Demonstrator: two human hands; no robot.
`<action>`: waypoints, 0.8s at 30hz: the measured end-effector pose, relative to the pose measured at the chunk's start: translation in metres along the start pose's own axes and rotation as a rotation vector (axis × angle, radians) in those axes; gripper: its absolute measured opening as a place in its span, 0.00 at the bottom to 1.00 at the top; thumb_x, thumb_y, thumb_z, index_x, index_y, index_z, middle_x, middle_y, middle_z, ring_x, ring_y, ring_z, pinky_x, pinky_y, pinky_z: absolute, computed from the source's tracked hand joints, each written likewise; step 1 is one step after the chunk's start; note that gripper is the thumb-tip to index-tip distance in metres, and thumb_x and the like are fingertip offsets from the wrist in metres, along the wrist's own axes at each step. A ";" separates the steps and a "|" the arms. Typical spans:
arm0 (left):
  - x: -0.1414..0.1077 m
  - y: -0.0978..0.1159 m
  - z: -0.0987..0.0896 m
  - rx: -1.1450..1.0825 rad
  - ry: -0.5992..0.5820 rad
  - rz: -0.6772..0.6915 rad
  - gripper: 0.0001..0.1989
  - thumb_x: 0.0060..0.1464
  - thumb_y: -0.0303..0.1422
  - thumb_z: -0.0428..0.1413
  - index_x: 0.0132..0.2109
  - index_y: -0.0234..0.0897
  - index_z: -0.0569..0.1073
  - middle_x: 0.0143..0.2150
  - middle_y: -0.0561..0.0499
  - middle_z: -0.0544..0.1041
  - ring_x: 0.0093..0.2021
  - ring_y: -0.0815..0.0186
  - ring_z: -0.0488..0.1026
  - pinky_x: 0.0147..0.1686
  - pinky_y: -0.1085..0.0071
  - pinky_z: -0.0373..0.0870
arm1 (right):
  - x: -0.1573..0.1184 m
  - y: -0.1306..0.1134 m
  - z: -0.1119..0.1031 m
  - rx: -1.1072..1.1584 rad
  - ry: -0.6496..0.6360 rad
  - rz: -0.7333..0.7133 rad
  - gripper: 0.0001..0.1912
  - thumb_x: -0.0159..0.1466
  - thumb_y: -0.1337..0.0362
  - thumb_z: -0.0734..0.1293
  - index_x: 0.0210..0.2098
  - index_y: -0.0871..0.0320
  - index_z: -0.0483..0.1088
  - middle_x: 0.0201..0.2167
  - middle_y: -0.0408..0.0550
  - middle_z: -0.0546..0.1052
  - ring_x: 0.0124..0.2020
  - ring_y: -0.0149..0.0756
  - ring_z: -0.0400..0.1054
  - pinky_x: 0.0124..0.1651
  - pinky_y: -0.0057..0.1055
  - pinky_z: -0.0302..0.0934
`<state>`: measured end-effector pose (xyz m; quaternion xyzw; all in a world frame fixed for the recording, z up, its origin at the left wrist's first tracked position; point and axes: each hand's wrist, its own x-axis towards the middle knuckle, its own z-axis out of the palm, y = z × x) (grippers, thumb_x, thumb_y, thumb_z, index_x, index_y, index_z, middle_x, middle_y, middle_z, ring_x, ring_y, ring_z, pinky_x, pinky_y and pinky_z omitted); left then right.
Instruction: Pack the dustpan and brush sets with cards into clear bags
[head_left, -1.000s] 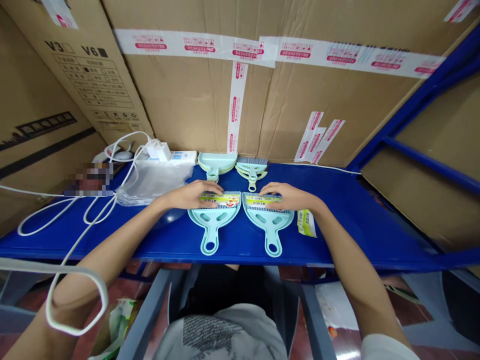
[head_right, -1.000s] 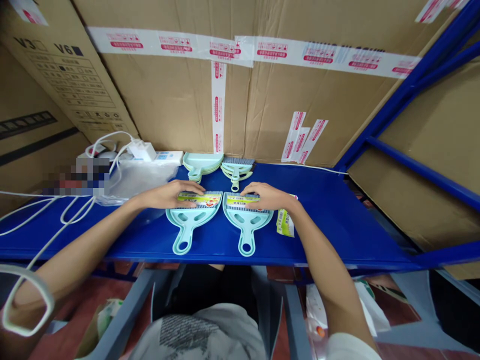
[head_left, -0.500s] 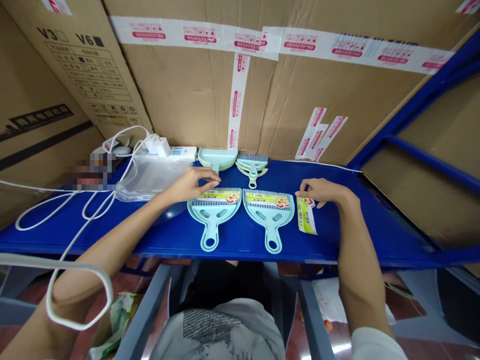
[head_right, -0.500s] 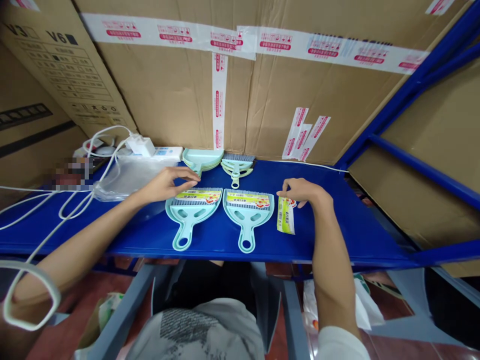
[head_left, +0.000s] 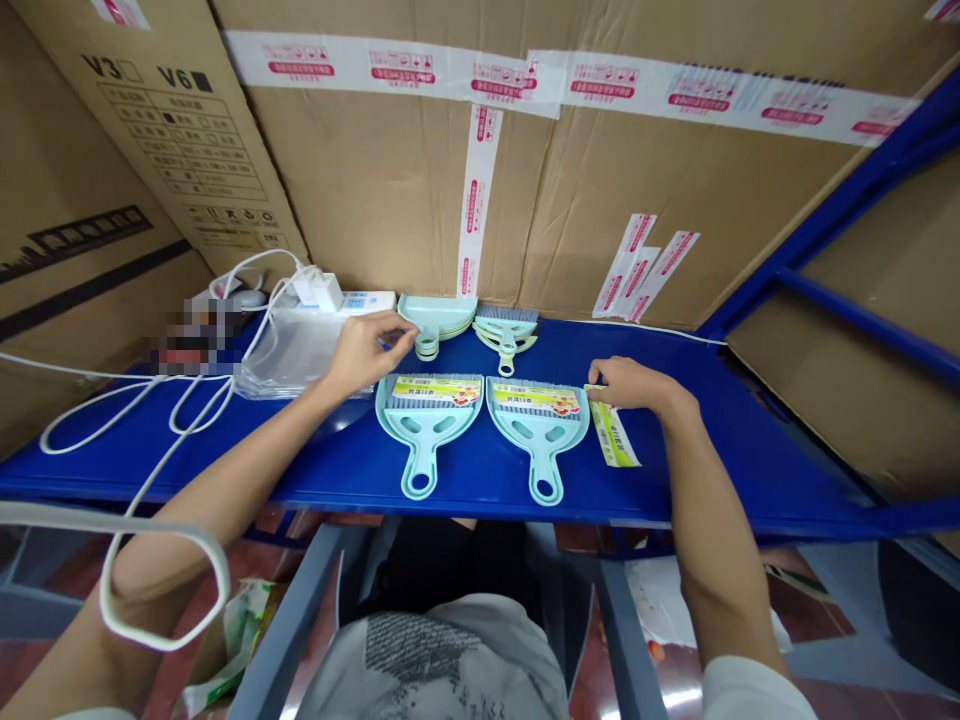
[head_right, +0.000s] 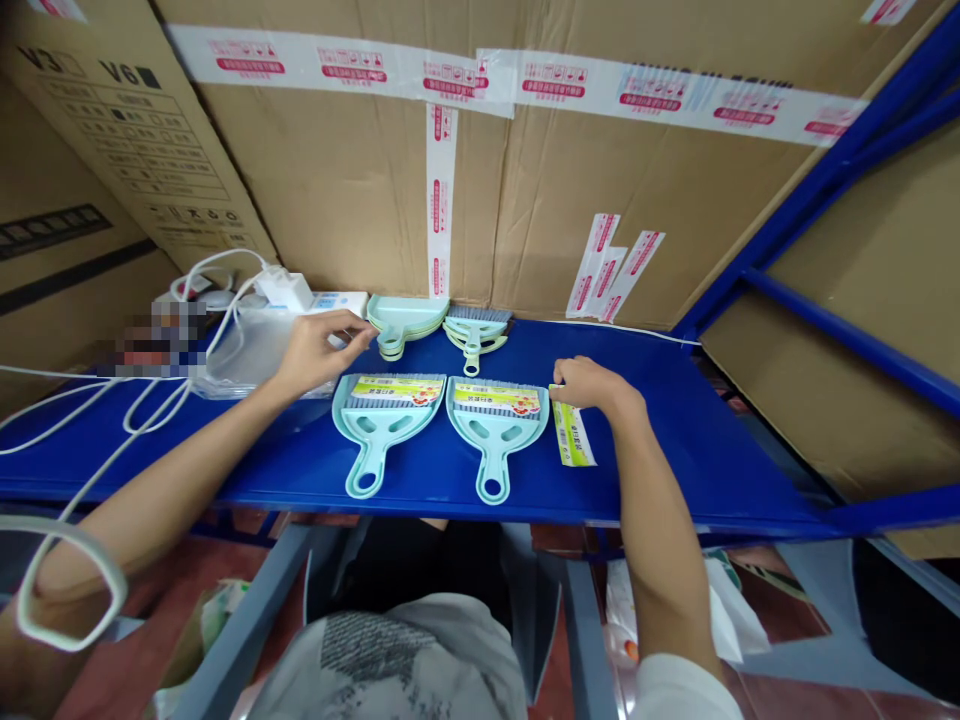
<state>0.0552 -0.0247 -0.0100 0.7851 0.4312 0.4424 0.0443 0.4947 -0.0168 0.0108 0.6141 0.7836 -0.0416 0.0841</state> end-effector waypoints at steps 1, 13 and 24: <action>0.001 -0.001 -0.002 0.007 0.032 -0.019 0.14 0.65 0.41 0.58 0.38 0.36 0.82 0.34 0.48 0.84 0.31 0.64 0.79 0.34 0.69 0.74 | -0.001 0.003 -0.003 0.036 0.055 0.014 0.14 0.65 0.59 0.71 0.47 0.58 0.79 0.43 0.58 0.83 0.46 0.50 0.78 0.48 0.40 0.70; -0.002 -0.003 0.001 -0.071 -0.412 0.124 0.15 0.65 0.43 0.59 0.44 0.38 0.85 0.38 0.48 0.87 0.27 0.67 0.77 0.32 0.70 0.71 | 0.006 -0.040 -0.003 0.439 0.514 -0.242 0.10 0.66 0.66 0.65 0.42 0.58 0.79 0.38 0.51 0.82 0.36 0.40 0.76 0.42 0.35 0.68; -0.002 -0.002 -0.001 0.012 -0.668 0.195 0.18 0.60 0.46 0.64 0.54 0.44 0.83 0.49 0.49 0.86 0.34 0.63 0.80 0.33 0.71 0.69 | 0.005 -0.071 0.006 0.404 0.478 -0.393 0.13 0.70 0.63 0.62 0.42 0.58 0.79 0.38 0.50 0.79 0.35 0.38 0.73 0.40 0.34 0.65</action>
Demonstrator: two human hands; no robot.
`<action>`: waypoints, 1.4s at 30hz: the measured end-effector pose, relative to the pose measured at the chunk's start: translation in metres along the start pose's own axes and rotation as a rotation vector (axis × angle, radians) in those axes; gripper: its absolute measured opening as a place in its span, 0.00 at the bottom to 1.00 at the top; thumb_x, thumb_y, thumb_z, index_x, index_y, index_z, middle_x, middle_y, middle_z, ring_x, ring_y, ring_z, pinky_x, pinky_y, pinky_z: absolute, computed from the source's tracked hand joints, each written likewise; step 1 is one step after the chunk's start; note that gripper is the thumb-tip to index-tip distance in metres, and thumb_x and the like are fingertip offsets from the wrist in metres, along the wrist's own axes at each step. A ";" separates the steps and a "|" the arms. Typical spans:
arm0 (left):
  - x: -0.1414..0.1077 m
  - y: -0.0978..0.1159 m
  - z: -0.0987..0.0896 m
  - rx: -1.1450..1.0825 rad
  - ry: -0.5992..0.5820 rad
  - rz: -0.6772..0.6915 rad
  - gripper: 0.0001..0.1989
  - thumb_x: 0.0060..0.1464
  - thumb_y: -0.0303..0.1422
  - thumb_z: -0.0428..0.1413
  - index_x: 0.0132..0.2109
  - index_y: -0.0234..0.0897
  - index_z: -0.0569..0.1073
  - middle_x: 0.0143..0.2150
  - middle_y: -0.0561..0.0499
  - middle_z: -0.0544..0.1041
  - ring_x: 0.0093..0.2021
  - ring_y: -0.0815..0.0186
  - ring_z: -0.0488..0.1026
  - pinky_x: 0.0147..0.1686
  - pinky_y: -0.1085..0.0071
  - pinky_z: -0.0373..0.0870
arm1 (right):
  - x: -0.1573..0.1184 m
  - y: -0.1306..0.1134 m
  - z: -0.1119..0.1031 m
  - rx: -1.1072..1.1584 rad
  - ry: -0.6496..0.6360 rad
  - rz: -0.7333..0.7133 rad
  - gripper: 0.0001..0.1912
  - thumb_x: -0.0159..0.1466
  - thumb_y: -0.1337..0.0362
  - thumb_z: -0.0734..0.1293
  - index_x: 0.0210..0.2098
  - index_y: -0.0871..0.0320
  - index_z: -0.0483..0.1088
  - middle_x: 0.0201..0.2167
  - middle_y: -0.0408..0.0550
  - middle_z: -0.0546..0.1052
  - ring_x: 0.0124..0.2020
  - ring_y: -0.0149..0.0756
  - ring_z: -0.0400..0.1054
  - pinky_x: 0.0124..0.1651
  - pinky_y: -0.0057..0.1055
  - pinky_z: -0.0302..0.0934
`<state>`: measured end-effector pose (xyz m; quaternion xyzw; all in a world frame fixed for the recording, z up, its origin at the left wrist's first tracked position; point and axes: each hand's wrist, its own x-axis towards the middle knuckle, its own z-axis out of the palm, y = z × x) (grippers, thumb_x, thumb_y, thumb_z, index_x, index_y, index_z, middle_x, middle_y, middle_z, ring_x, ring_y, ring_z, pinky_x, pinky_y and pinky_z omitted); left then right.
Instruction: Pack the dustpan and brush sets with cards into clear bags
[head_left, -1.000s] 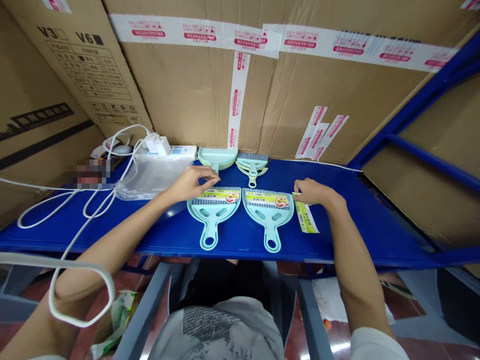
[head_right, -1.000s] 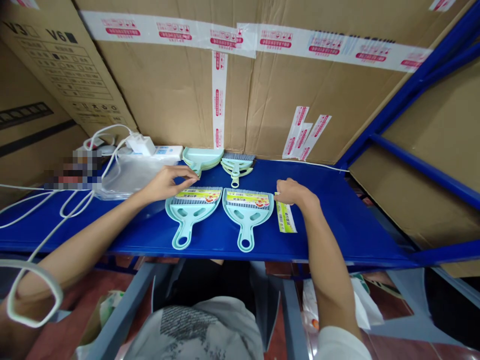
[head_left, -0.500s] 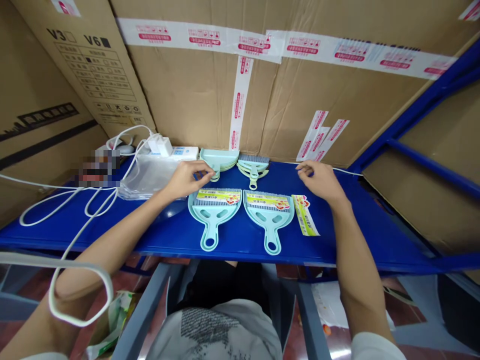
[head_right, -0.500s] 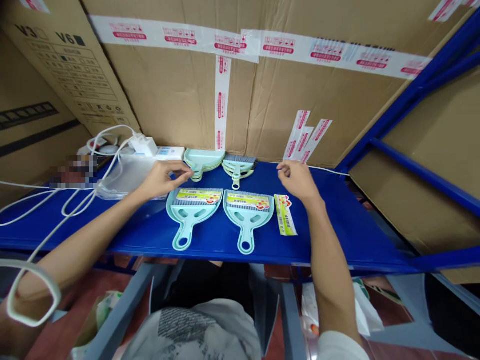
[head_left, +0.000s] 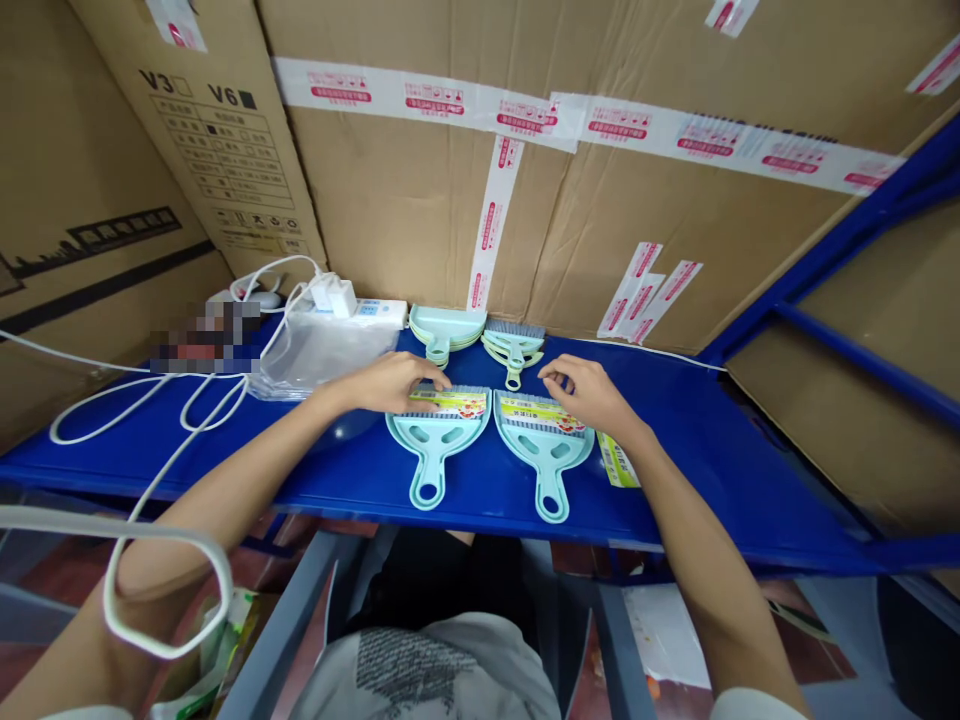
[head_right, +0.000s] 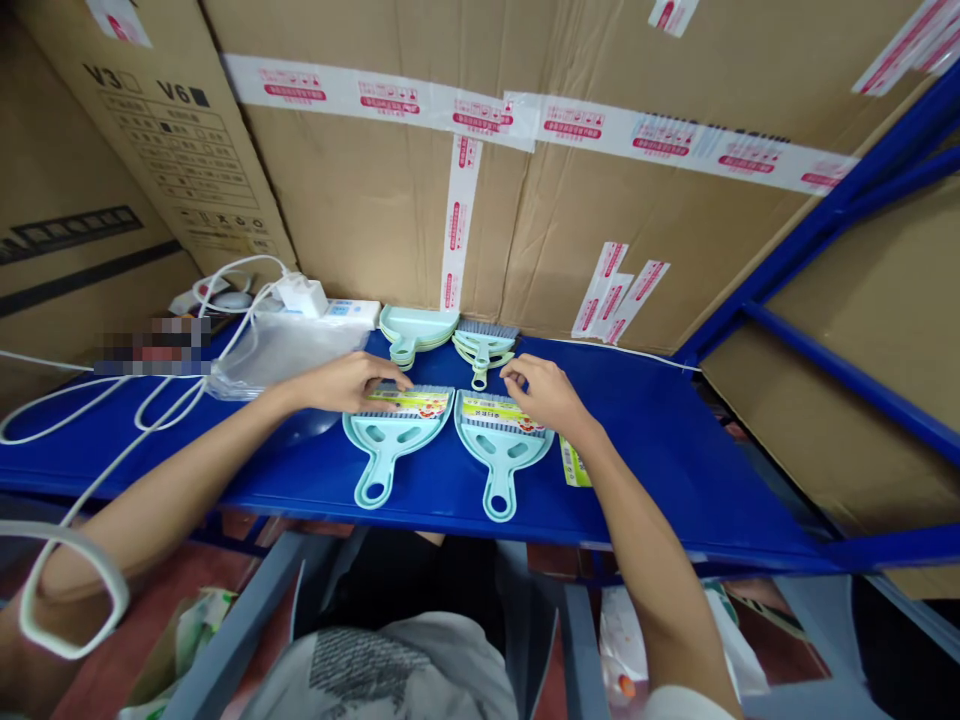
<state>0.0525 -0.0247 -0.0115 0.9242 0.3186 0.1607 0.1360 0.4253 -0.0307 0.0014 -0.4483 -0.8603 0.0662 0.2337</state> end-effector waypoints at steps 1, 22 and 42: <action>0.000 0.000 0.000 0.001 -0.006 -0.005 0.18 0.60 0.45 0.64 0.53 0.44 0.83 0.50 0.49 0.86 0.34 0.63 0.81 0.33 0.71 0.69 | 0.000 -0.001 0.000 0.000 -0.004 0.001 0.13 0.70 0.63 0.62 0.42 0.58 0.79 0.38 0.51 0.79 0.35 0.38 0.73 0.40 0.34 0.65; -0.001 0.004 -0.002 -0.011 0.038 0.018 0.19 0.60 0.42 0.65 0.56 0.42 0.82 0.52 0.46 0.85 0.43 0.57 0.83 0.42 0.65 0.74 | 0.002 -0.013 0.005 0.045 -0.042 -0.070 0.15 0.73 0.59 0.62 0.42 0.56 0.79 0.39 0.52 0.80 0.32 0.39 0.72 0.40 0.38 0.67; 0.001 0.005 0.004 0.067 0.520 0.081 0.11 0.69 0.34 0.56 0.42 0.34 0.82 0.37 0.50 0.81 0.22 0.74 0.64 0.26 0.73 0.62 | -0.015 -0.105 0.062 -0.194 -0.237 -0.582 0.06 0.74 0.66 0.68 0.48 0.61 0.74 0.48 0.57 0.72 0.52 0.48 0.66 0.52 0.42 0.68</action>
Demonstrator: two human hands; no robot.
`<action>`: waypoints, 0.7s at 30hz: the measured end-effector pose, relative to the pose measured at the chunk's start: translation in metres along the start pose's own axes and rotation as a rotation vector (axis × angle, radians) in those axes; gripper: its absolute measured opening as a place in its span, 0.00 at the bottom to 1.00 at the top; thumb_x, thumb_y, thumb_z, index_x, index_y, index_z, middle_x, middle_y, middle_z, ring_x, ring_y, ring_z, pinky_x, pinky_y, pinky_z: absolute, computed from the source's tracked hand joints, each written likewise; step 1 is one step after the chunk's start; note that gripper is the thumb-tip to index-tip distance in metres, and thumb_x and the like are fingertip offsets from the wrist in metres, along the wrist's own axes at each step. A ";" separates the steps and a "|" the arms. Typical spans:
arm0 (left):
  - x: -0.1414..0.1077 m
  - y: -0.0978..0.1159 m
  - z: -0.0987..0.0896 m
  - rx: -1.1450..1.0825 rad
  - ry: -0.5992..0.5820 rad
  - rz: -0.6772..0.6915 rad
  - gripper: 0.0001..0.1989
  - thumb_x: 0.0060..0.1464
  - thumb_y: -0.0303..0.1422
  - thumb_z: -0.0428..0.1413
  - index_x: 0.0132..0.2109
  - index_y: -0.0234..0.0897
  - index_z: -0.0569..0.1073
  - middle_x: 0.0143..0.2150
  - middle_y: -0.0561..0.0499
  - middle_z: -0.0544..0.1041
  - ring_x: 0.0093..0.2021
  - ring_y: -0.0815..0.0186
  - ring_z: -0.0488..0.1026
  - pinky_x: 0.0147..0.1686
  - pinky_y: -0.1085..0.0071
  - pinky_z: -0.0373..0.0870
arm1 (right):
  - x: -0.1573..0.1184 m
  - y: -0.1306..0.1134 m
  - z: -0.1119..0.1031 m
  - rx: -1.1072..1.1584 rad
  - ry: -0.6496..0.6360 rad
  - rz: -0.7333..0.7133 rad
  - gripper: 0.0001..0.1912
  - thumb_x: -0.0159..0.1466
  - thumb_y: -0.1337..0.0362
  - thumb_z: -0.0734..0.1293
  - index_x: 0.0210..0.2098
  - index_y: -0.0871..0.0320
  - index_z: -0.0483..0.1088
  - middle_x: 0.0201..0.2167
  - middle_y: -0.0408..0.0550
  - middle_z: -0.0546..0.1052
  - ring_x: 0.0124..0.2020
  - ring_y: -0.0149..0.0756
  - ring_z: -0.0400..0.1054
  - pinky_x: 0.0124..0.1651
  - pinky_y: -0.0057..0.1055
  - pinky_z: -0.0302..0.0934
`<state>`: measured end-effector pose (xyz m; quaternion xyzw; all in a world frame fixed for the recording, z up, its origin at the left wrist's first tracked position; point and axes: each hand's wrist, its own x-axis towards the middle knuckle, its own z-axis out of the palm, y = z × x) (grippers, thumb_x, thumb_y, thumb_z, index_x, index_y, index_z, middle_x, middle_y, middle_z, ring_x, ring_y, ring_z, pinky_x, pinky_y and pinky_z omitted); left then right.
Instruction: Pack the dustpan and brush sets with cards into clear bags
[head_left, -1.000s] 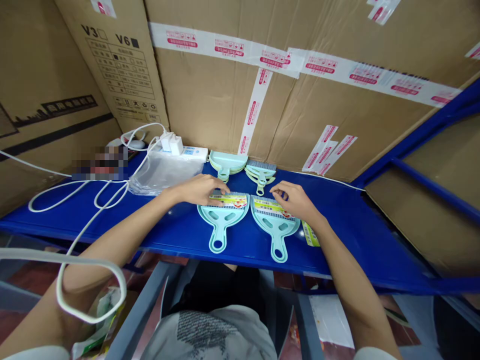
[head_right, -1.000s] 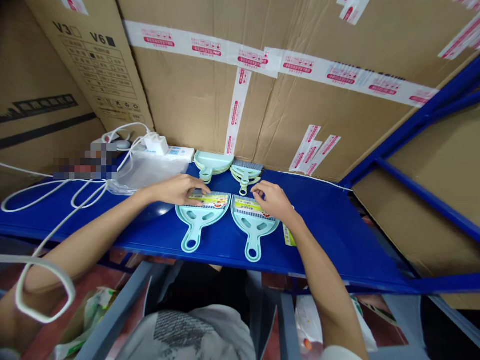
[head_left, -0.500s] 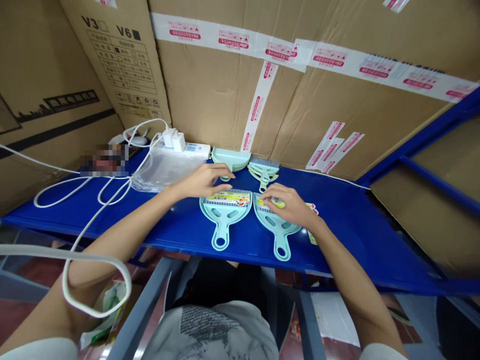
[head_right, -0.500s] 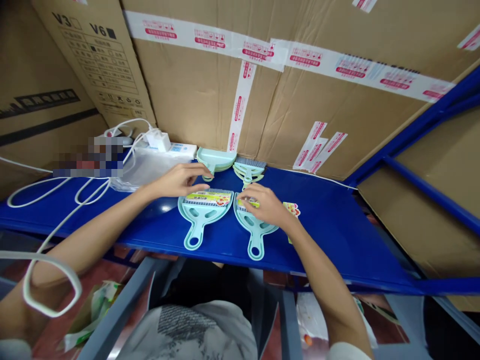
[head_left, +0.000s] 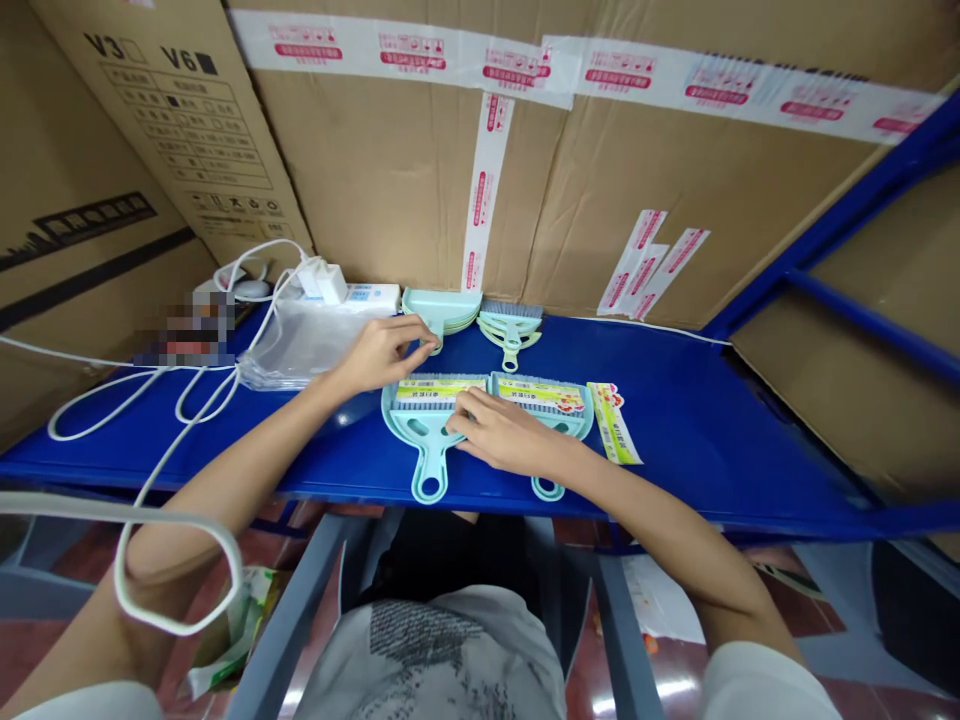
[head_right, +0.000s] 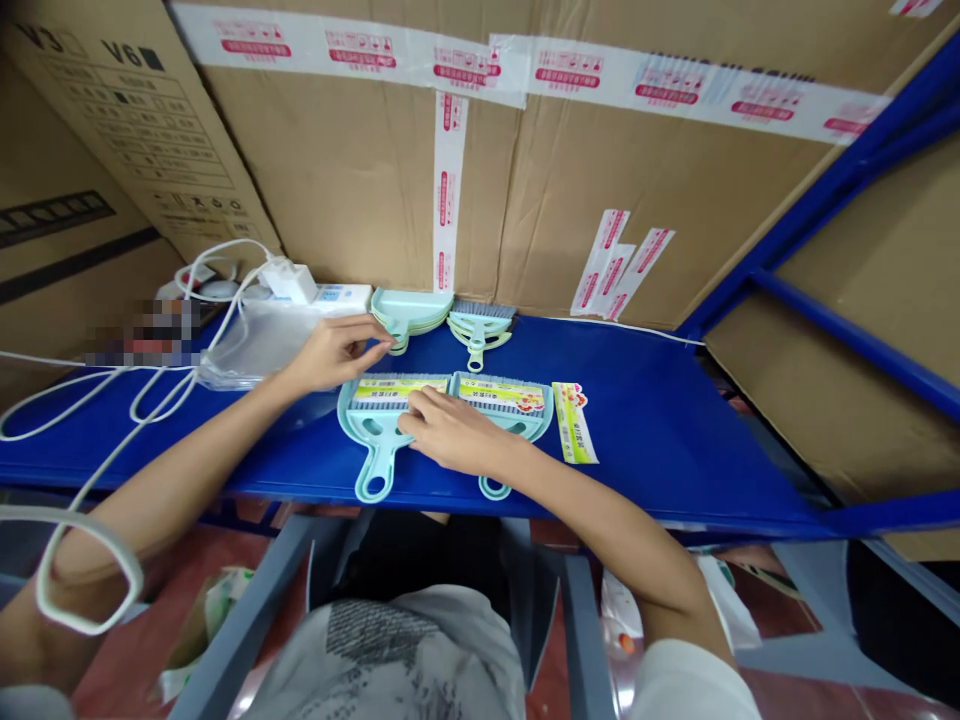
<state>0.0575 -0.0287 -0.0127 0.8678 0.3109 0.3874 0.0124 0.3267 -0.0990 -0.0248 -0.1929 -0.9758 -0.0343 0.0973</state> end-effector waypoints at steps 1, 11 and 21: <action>0.000 0.000 0.000 0.002 0.006 -0.005 0.11 0.69 0.34 0.56 0.42 0.34 0.82 0.36 0.50 0.80 0.22 0.74 0.64 0.26 0.73 0.62 | 0.000 0.000 0.000 -0.002 -0.005 -0.003 0.05 0.74 0.66 0.68 0.47 0.62 0.74 0.48 0.57 0.72 0.51 0.47 0.66 0.51 0.40 0.67; 0.002 0.004 -0.002 0.022 0.159 -0.082 0.12 0.67 0.36 0.57 0.40 0.34 0.83 0.30 0.51 0.79 0.21 0.73 0.63 0.27 0.73 0.61 | -0.004 0.009 0.003 -0.065 0.114 -0.130 0.07 0.76 0.69 0.66 0.42 0.61 0.77 0.42 0.51 0.78 0.44 0.39 0.69 0.42 0.35 0.61; 0.004 -0.003 0.000 -0.198 0.275 -0.343 0.16 0.63 0.43 0.62 0.39 0.34 0.84 0.27 0.49 0.79 0.23 0.70 0.68 0.26 0.72 0.60 | -0.018 0.016 -0.019 -0.082 0.379 -0.143 0.09 0.75 0.71 0.65 0.43 0.59 0.77 0.40 0.50 0.80 0.41 0.38 0.70 0.39 0.35 0.63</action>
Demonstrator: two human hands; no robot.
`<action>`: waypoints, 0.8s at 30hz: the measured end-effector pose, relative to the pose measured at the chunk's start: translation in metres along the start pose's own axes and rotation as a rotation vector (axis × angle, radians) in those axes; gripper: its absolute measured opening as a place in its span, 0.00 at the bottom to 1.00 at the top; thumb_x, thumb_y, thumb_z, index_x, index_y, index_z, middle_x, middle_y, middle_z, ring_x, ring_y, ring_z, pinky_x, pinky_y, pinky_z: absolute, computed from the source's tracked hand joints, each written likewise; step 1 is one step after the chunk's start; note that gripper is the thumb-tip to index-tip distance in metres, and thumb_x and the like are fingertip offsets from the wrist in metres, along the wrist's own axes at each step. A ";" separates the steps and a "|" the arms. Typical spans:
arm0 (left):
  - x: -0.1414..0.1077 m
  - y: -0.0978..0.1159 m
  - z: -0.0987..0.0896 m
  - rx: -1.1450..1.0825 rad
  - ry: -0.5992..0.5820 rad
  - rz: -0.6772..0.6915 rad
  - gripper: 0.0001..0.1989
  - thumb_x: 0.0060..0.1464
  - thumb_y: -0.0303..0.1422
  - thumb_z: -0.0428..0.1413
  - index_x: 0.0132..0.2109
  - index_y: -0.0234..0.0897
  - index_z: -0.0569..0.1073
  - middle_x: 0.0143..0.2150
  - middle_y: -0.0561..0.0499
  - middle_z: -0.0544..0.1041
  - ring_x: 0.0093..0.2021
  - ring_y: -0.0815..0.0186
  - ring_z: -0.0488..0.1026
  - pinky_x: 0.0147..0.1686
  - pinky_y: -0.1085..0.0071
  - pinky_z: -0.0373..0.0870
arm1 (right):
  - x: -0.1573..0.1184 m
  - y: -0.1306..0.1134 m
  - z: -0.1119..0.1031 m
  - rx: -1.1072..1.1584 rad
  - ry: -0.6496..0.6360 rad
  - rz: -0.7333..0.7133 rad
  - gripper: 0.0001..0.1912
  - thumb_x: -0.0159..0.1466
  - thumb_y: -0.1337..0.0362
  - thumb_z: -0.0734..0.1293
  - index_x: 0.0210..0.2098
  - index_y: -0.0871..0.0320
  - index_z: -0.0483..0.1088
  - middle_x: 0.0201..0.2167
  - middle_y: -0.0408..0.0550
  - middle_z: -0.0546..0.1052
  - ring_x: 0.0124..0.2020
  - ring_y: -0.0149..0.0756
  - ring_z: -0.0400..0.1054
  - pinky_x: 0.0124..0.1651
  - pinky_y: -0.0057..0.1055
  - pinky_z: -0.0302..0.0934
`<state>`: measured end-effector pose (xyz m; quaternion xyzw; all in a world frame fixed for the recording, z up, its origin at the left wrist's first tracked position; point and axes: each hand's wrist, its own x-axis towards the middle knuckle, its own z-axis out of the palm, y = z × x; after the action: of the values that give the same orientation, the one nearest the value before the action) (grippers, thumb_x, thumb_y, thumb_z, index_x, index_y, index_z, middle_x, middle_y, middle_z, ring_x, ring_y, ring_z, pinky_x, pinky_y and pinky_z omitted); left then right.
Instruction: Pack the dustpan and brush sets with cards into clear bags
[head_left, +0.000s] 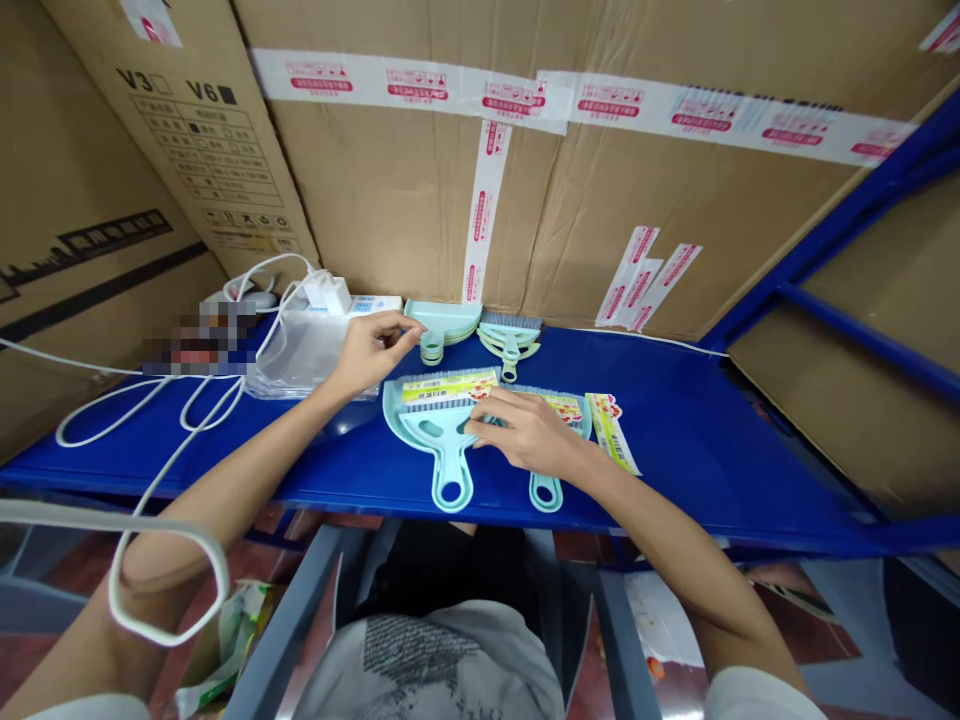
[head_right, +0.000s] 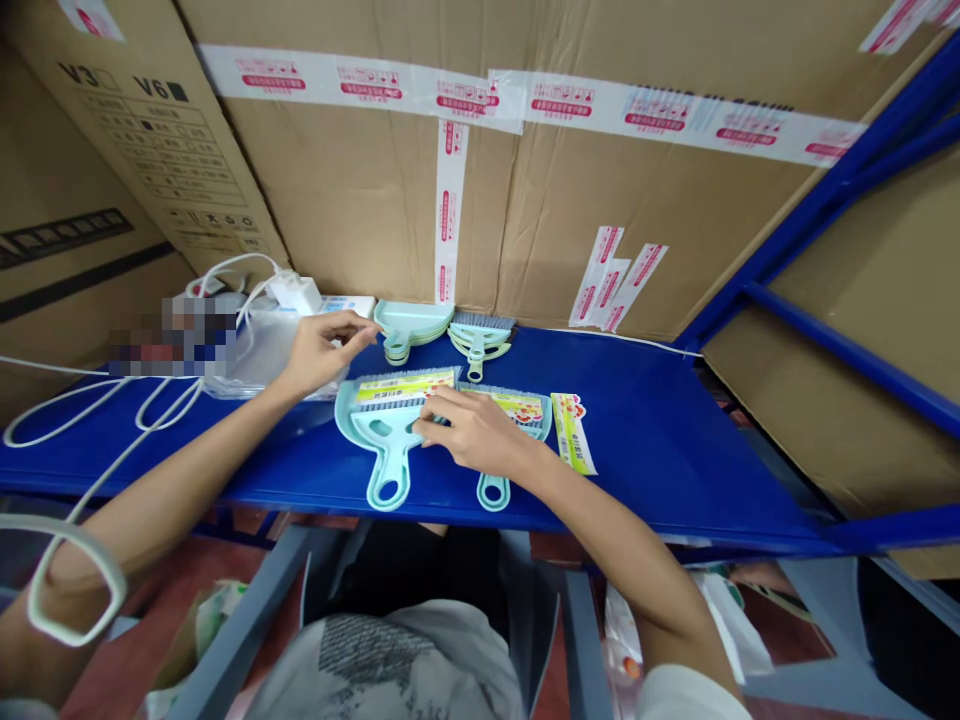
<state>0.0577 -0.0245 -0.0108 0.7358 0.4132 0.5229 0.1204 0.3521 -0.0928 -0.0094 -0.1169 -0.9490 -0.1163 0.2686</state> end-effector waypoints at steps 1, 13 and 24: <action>0.000 0.000 0.001 -0.044 -0.001 -0.034 0.16 0.63 0.44 0.62 0.39 0.33 0.83 0.27 0.49 0.80 0.23 0.69 0.70 0.25 0.72 0.61 | 0.000 0.002 -0.003 -0.001 0.022 0.005 0.09 0.75 0.71 0.64 0.43 0.59 0.77 0.40 0.50 0.80 0.40 0.38 0.70 0.39 0.35 0.64; 0.005 0.006 0.004 -0.446 -0.012 -0.305 0.17 0.57 0.45 0.67 0.39 0.34 0.79 0.32 0.48 0.80 0.24 0.68 0.75 0.20 0.74 0.70 | -0.019 0.038 -0.023 -0.207 0.034 0.154 0.08 0.75 0.68 0.66 0.42 0.58 0.79 0.40 0.53 0.80 0.41 0.40 0.70 0.41 0.36 0.67; -0.033 0.045 0.044 -0.939 -0.691 -0.614 0.41 0.59 0.41 0.71 0.69 0.39 0.58 0.49 0.35 0.85 0.41 0.50 0.87 0.33 0.67 0.79 | -0.018 0.033 -0.005 -0.165 -0.030 0.218 0.12 0.76 0.62 0.65 0.45 0.59 0.80 0.40 0.55 0.80 0.44 0.44 0.72 0.44 0.39 0.67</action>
<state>0.1140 -0.0655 -0.0246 0.5793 0.2700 0.3232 0.6979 0.3788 -0.0658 -0.0094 -0.2430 -0.9218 -0.1624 0.2548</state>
